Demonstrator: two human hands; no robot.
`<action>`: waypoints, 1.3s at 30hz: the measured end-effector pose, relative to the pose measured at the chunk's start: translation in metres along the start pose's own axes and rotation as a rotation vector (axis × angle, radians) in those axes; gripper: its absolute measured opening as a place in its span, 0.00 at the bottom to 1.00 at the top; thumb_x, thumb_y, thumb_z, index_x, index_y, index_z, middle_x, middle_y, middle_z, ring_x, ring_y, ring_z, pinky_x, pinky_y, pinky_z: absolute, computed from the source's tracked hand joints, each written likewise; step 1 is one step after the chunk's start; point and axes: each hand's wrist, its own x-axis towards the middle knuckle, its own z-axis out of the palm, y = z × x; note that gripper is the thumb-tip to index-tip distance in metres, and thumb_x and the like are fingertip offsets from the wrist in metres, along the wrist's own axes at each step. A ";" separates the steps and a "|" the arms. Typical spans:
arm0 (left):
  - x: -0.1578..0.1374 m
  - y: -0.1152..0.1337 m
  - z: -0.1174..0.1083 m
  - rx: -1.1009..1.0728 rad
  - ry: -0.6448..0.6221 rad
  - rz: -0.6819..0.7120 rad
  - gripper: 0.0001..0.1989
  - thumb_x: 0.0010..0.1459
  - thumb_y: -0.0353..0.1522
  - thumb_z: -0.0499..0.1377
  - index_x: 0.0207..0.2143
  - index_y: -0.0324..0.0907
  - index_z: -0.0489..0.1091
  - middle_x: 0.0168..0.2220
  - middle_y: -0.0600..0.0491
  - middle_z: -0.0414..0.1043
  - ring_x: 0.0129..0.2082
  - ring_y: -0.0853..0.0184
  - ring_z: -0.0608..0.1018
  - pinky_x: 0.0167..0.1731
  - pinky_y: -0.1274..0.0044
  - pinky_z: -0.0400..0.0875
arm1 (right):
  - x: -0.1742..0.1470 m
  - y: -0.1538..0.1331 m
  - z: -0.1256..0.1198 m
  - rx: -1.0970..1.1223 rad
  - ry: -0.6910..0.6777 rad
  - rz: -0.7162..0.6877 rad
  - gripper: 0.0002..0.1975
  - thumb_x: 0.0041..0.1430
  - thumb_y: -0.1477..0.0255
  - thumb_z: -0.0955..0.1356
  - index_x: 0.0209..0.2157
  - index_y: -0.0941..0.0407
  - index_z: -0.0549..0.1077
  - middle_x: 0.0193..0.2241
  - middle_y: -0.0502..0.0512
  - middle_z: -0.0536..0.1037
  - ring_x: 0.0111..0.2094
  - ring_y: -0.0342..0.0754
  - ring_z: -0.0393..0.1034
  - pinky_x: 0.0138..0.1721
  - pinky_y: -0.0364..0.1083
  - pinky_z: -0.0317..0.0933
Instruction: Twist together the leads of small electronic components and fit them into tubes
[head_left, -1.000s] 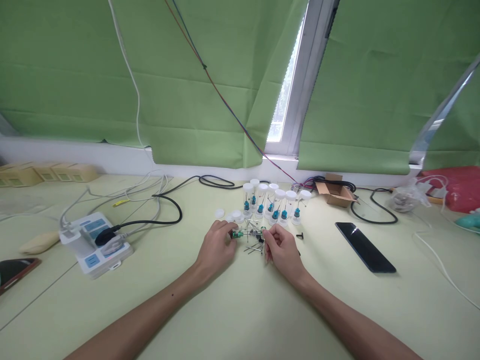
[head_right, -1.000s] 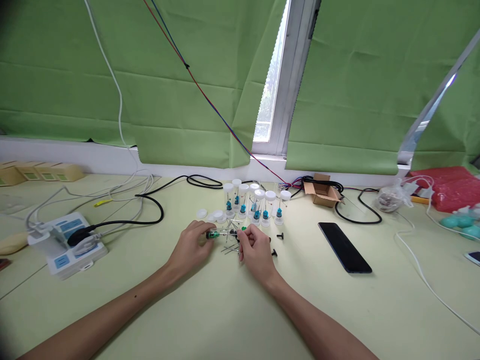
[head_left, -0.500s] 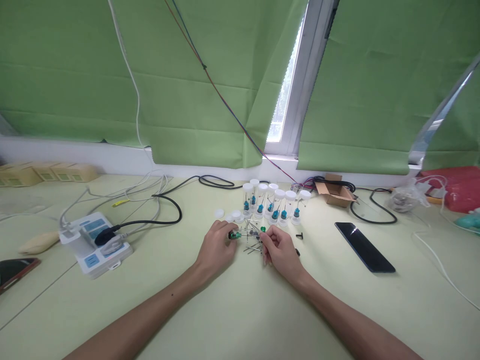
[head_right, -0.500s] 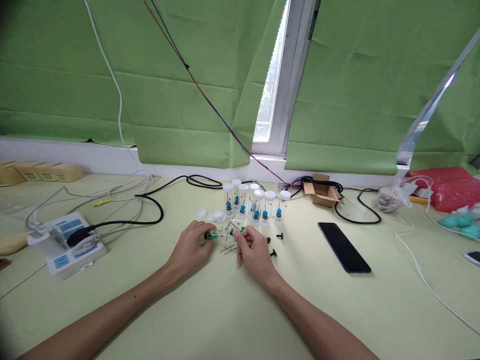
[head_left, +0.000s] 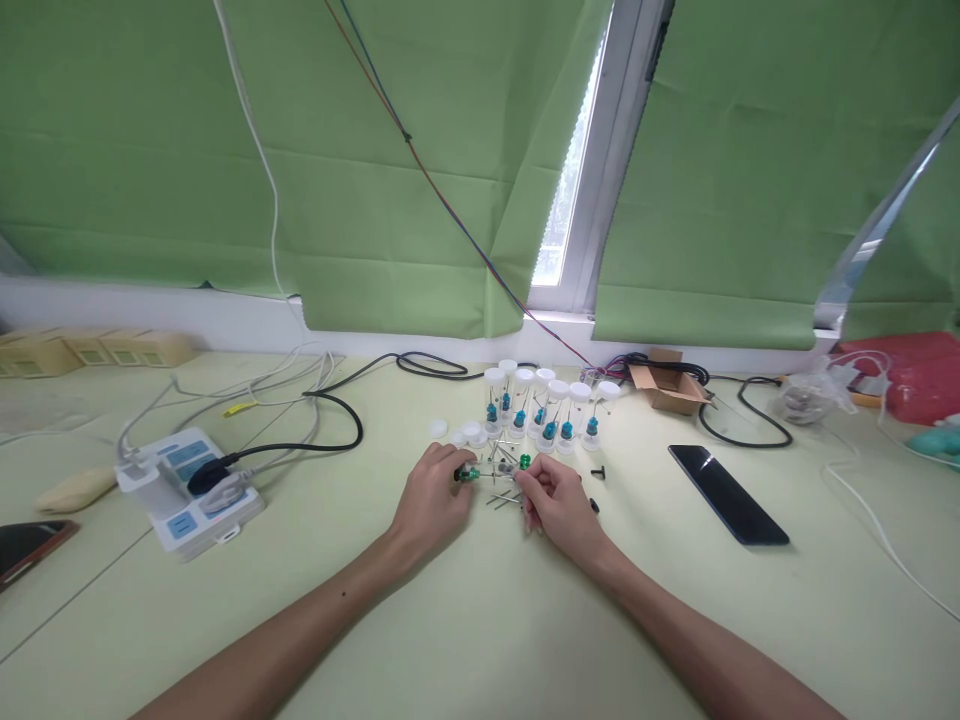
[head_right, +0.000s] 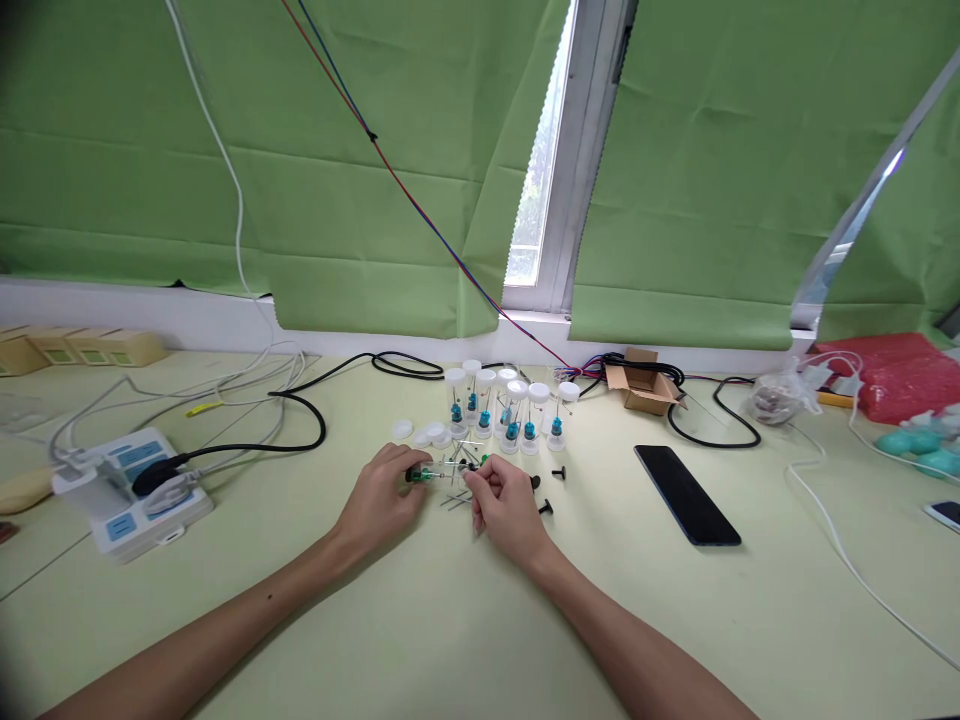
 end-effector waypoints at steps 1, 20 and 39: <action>0.000 0.000 0.000 0.002 -0.002 0.002 0.16 0.48 0.21 0.52 0.37 0.42 0.73 0.34 0.50 0.75 0.38 0.59 0.72 0.39 0.70 0.69 | 0.000 0.000 0.000 -0.001 -0.003 0.002 0.18 0.60 0.58 0.67 0.24 0.54 0.62 0.14 0.43 0.66 0.13 0.39 0.60 0.15 0.39 0.55; 0.000 -0.002 0.002 0.013 0.024 0.030 0.15 0.45 0.20 0.53 0.34 0.42 0.72 0.32 0.52 0.74 0.36 0.61 0.71 0.36 0.71 0.68 | 0.005 0.008 -0.003 0.074 -0.080 0.102 0.19 0.57 0.57 0.69 0.23 0.55 0.63 0.13 0.44 0.69 0.11 0.38 0.60 0.13 0.38 0.53; -0.001 -0.001 0.002 0.005 0.053 0.060 0.12 0.42 0.18 0.53 0.27 0.43 0.66 0.27 0.53 0.71 0.32 0.62 0.69 0.31 0.73 0.64 | 0.006 0.009 -0.003 0.164 -0.148 0.184 0.21 0.51 0.56 0.73 0.22 0.56 0.65 0.12 0.45 0.71 0.11 0.39 0.62 0.12 0.37 0.56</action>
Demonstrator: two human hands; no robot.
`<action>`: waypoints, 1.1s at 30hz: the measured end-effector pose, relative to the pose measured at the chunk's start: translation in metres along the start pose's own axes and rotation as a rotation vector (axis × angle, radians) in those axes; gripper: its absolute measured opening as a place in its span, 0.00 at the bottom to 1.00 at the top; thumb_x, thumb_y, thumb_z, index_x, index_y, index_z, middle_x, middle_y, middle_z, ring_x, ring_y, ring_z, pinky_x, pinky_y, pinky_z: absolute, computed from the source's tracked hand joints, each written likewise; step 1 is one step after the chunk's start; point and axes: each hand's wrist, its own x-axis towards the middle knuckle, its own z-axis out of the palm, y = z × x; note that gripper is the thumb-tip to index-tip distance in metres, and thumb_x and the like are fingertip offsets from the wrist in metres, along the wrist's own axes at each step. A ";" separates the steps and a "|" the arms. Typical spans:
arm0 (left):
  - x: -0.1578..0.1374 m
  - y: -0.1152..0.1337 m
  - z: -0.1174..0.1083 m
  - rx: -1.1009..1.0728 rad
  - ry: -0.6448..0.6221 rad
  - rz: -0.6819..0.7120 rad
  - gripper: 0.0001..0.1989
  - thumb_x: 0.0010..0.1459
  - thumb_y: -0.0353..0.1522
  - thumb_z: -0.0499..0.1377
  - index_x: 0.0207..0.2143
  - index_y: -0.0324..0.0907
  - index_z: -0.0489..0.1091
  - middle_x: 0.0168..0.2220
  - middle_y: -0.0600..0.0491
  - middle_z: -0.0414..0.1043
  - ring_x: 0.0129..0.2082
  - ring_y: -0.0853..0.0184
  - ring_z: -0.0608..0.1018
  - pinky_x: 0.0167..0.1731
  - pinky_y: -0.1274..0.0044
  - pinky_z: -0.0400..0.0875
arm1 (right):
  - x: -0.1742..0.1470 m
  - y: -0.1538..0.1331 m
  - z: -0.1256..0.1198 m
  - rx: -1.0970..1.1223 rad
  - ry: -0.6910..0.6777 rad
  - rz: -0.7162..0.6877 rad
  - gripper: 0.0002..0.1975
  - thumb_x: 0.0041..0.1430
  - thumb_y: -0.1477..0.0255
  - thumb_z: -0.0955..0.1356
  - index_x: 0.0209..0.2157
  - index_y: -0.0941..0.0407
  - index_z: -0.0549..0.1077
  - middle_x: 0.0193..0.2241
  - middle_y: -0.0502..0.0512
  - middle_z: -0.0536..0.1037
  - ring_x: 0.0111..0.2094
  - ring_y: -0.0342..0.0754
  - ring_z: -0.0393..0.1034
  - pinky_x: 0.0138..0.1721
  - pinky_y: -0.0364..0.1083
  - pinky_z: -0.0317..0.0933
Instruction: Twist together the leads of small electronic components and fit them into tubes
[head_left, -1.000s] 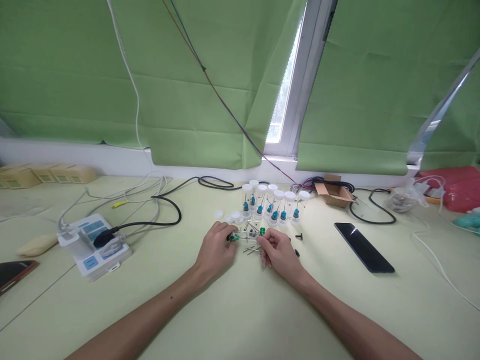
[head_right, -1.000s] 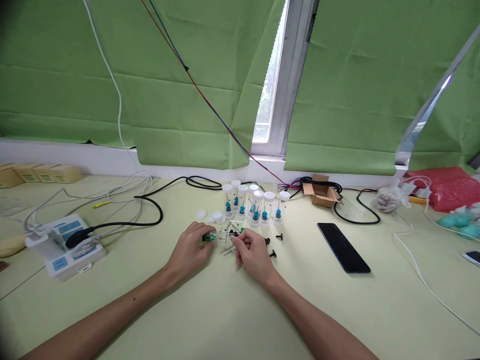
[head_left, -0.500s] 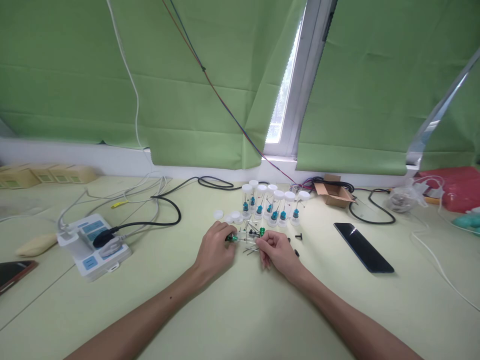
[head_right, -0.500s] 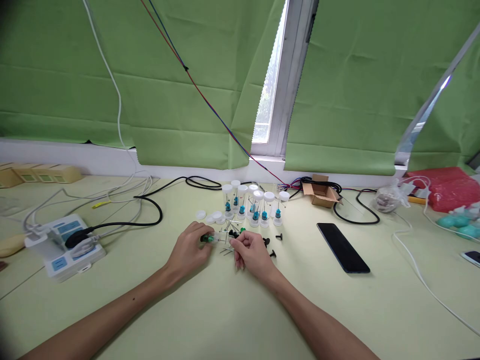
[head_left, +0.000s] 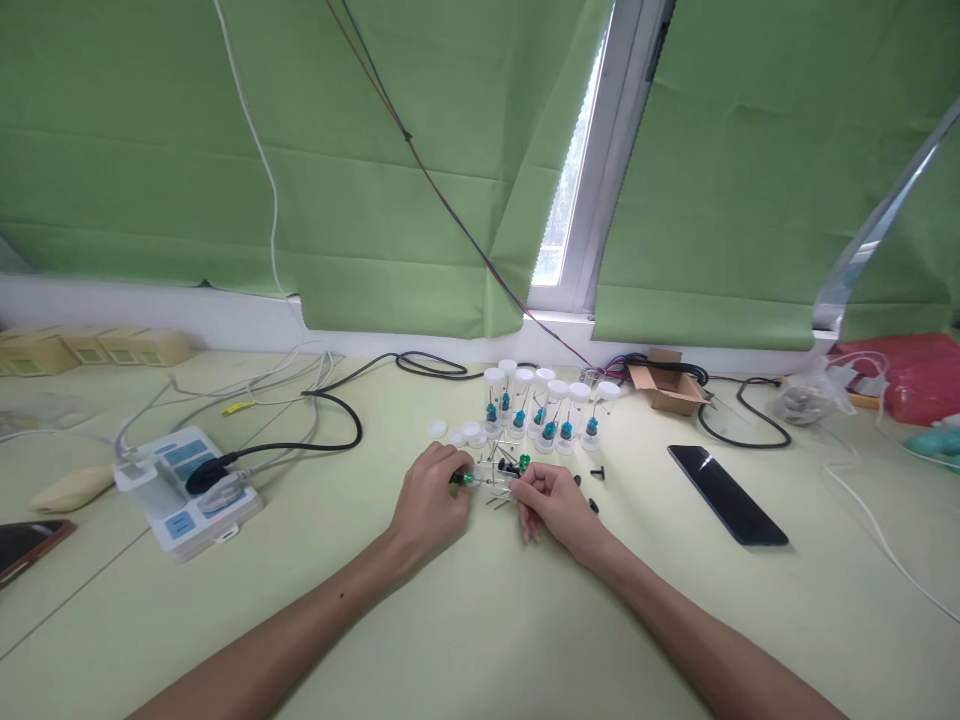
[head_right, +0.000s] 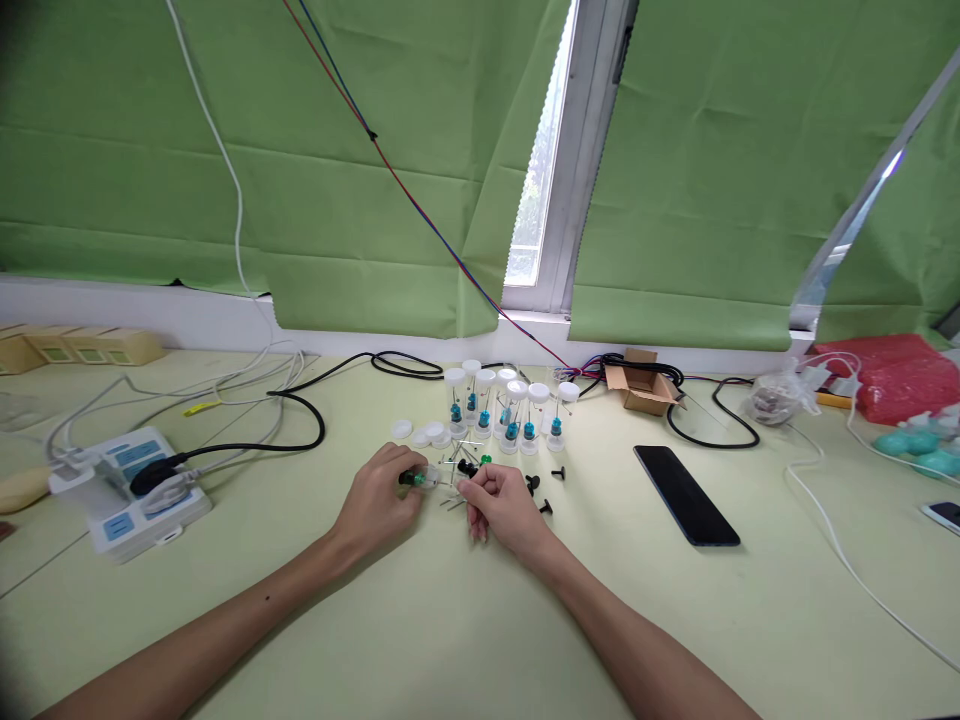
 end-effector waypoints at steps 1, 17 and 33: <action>0.000 0.000 0.000 0.001 0.003 0.002 0.12 0.42 0.19 0.53 0.27 0.43 0.66 0.27 0.53 0.71 0.32 0.62 0.69 0.31 0.73 0.64 | 0.000 0.000 0.000 0.003 -0.004 0.001 0.20 0.51 0.56 0.73 0.22 0.56 0.65 0.12 0.45 0.71 0.11 0.39 0.62 0.12 0.38 0.56; 0.000 0.002 -0.002 -0.012 0.096 0.059 0.12 0.40 0.18 0.53 0.25 0.43 0.66 0.25 0.53 0.70 0.30 0.62 0.69 0.31 0.72 0.64 | -0.001 -0.001 0.000 -0.019 -0.055 -0.003 0.19 0.52 0.58 0.72 0.23 0.56 0.65 0.13 0.45 0.71 0.11 0.39 0.62 0.13 0.38 0.58; 0.001 0.004 -0.003 -0.021 0.120 0.064 0.13 0.39 0.18 0.52 0.25 0.43 0.66 0.25 0.53 0.70 0.30 0.62 0.69 0.31 0.72 0.65 | -0.002 -0.002 0.001 -0.025 -0.063 -0.015 0.20 0.52 0.55 0.71 0.24 0.56 0.65 0.15 0.45 0.71 0.12 0.39 0.62 0.14 0.38 0.57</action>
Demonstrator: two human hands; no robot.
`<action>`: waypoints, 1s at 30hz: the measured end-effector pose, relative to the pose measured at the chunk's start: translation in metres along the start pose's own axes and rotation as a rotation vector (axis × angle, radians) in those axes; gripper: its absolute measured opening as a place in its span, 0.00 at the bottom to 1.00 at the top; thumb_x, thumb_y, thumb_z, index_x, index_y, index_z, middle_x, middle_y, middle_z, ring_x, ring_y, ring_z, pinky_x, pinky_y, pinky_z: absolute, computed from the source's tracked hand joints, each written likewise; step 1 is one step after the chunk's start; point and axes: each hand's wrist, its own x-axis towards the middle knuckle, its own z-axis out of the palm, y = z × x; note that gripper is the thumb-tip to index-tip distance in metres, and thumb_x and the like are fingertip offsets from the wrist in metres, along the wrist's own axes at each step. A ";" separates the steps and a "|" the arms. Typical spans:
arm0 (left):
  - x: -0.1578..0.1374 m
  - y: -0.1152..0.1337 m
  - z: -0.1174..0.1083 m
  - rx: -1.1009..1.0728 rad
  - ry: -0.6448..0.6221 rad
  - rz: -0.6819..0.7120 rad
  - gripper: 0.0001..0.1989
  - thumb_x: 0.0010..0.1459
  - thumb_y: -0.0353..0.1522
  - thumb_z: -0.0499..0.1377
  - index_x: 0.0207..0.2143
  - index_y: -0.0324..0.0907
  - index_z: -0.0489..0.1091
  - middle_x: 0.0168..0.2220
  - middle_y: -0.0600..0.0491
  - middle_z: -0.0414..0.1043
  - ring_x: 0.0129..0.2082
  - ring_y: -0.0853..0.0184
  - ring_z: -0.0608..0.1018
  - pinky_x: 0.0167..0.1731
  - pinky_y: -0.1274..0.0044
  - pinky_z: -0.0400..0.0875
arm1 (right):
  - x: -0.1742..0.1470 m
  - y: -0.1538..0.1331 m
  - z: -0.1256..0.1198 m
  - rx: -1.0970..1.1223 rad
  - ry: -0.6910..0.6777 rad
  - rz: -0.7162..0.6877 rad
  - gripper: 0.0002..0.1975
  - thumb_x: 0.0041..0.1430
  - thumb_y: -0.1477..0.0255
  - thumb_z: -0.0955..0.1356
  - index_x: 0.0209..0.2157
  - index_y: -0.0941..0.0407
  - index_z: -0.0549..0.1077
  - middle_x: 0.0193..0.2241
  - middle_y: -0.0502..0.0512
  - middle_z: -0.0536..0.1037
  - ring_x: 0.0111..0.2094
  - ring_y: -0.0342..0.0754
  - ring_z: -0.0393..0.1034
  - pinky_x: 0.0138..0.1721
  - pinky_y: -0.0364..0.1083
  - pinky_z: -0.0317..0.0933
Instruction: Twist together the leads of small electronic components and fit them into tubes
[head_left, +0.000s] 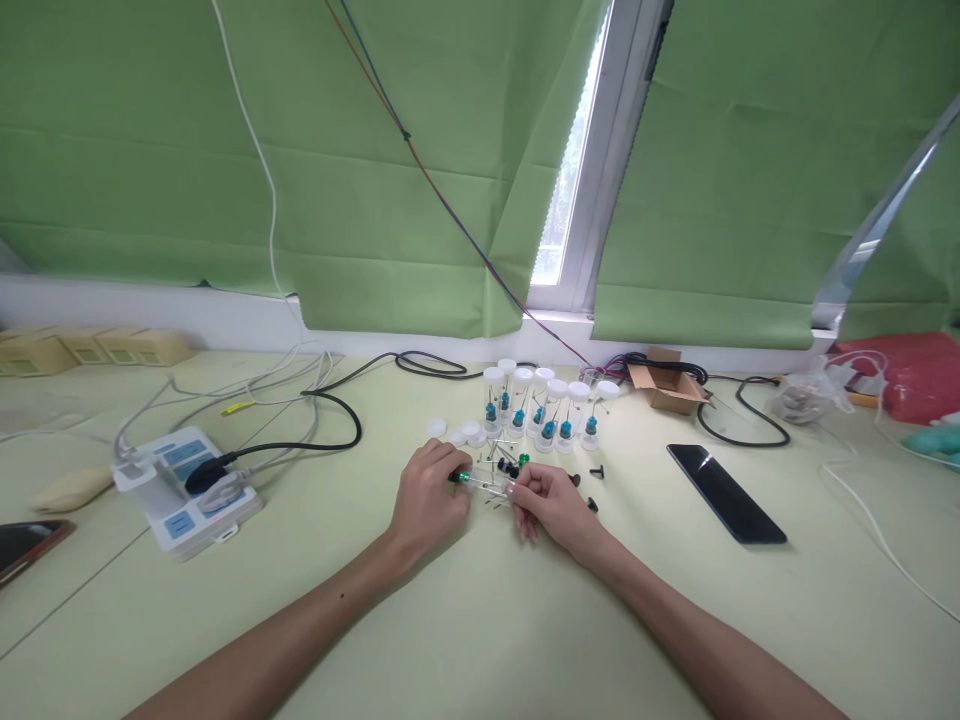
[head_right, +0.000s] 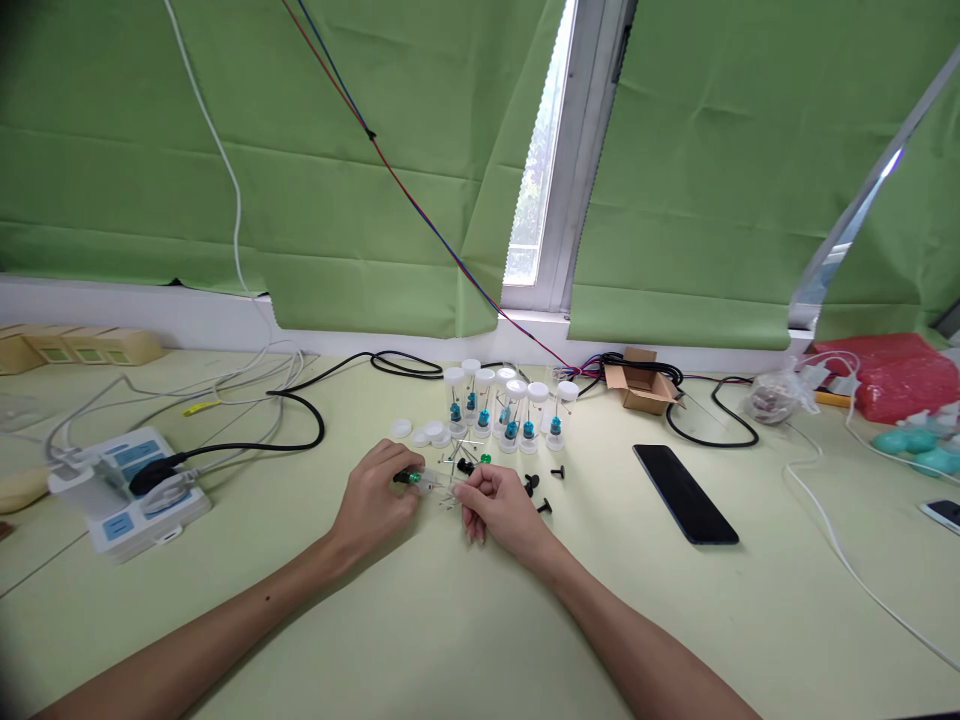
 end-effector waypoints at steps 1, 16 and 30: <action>0.000 0.000 0.000 0.002 -0.001 -0.002 0.13 0.39 0.18 0.52 0.25 0.43 0.66 0.25 0.52 0.70 0.30 0.62 0.69 0.31 0.72 0.65 | 0.000 0.000 0.000 0.001 0.000 -0.001 0.20 0.52 0.55 0.71 0.24 0.56 0.65 0.15 0.45 0.71 0.12 0.39 0.62 0.14 0.38 0.57; 0.000 0.000 0.000 0.002 0.003 0.003 0.13 0.38 0.18 0.52 0.25 0.43 0.67 0.25 0.53 0.70 0.30 0.62 0.70 0.31 0.72 0.65 | 0.000 0.001 0.000 -0.053 -0.037 -0.025 0.19 0.54 0.57 0.71 0.23 0.56 0.64 0.14 0.45 0.71 0.12 0.39 0.62 0.14 0.38 0.57; -0.001 -0.002 0.001 -0.008 -0.020 0.014 0.13 0.38 0.18 0.52 0.25 0.43 0.67 0.25 0.52 0.70 0.30 0.62 0.69 0.30 0.71 0.65 | -0.003 -0.002 0.000 -0.093 -0.053 -0.027 0.19 0.54 0.58 0.71 0.22 0.55 0.63 0.13 0.45 0.70 0.13 0.39 0.61 0.15 0.39 0.56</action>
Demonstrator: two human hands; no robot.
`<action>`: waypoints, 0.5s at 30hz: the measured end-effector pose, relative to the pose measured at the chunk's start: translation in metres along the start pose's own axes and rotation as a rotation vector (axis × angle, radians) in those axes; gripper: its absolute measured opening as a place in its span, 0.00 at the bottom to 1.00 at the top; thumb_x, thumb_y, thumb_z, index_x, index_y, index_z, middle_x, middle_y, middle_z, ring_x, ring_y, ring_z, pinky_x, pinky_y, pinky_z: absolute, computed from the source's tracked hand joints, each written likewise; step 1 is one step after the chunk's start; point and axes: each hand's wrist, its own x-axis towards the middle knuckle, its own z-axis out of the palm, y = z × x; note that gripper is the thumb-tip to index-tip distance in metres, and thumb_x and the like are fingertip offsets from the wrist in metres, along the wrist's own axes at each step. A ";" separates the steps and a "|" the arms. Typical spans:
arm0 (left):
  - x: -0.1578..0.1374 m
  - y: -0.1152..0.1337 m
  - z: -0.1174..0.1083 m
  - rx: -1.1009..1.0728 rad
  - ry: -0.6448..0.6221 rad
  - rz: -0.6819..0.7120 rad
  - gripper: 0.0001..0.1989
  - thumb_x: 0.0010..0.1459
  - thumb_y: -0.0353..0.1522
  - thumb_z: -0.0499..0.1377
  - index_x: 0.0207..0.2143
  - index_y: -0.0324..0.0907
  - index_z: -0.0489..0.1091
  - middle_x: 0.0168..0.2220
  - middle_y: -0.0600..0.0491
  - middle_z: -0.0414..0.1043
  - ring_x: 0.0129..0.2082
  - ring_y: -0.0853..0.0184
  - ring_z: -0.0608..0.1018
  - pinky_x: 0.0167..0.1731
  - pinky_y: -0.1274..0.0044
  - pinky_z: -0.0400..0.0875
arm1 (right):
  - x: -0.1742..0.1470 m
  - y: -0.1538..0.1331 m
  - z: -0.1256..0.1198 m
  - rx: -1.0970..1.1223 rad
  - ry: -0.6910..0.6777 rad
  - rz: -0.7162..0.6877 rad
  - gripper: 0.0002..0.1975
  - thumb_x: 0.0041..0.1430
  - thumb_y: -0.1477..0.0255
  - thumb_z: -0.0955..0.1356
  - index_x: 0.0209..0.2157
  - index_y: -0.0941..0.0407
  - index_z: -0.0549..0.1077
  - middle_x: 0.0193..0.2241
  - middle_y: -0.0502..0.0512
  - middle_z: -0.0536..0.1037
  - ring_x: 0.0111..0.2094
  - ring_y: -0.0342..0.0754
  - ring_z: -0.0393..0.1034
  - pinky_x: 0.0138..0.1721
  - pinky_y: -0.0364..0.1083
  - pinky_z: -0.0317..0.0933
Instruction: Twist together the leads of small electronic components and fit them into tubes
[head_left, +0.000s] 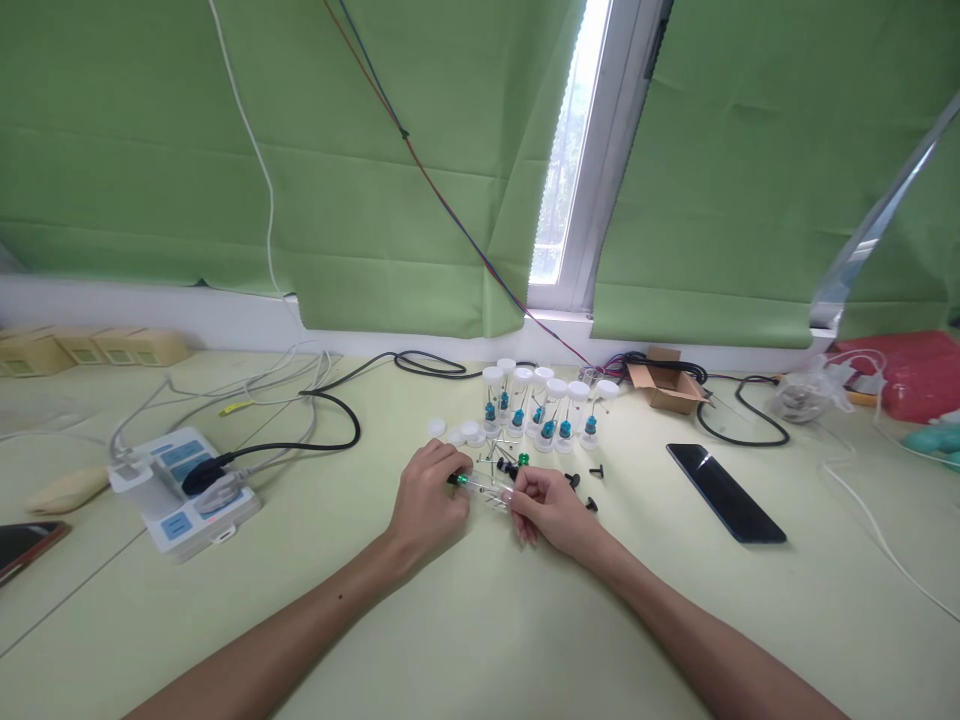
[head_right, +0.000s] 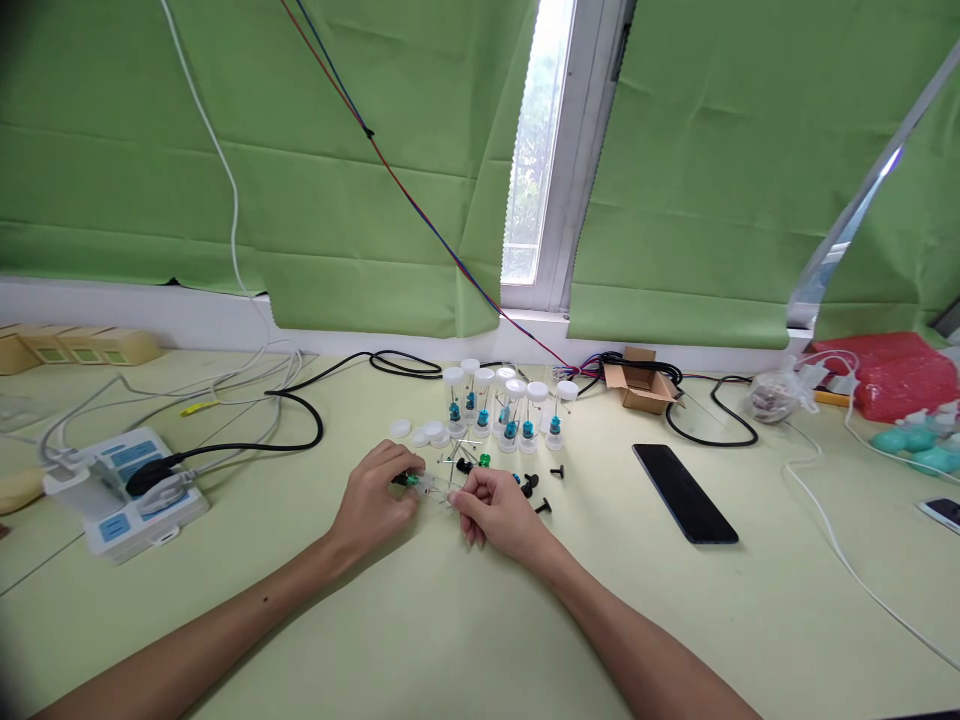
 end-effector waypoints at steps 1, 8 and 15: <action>0.000 0.000 0.000 -0.001 -0.001 0.000 0.13 0.38 0.18 0.52 0.26 0.43 0.67 0.25 0.52 0.70 0.30 0.62 0.69 0.31 0.71 0.65 | 0.000 0.000 0.000 -0.006 0.001 -0.003 0.19 0.54 0.58 0.71 0.22 0.55 0.63 0.13 0.45 0.70 0.13 0.39 0.61 0.15 0.39 0.56; 0.001 0.000 0.000 -0.004 -0.011 -0.010 0.13 0.39 0.19 0.52 0.25 0.44 0.67 0.25 0.52 0.70 0.31 0.61 0.70 0.31 0.71 0.65 | -0.001 0.000 0.000 -0.047 0.000 -0.021 0.19 0.55 0.58 0.70 0.22 0.55 0.63 0.12 0.44 0.68 0.13 0.39 0.60 0.15 0.39 0.55; 0.000 0.000 0.000 -0.033 -0.009 -0.046 0.12 0.41 0.19 0.52 0.26 0.43 0.67 0.26 0.53 0.71 0.32 0.62 0.70 0.31 0.73 0.66 | 0.000 0.000 0.001 -0.029 0.075 -0.055 0.19 0.56 0.57 0.69 0.23 0.55 0.63 0.14 0.45 0.69 0.13 0.39 0.60 0.16 0.39 0.55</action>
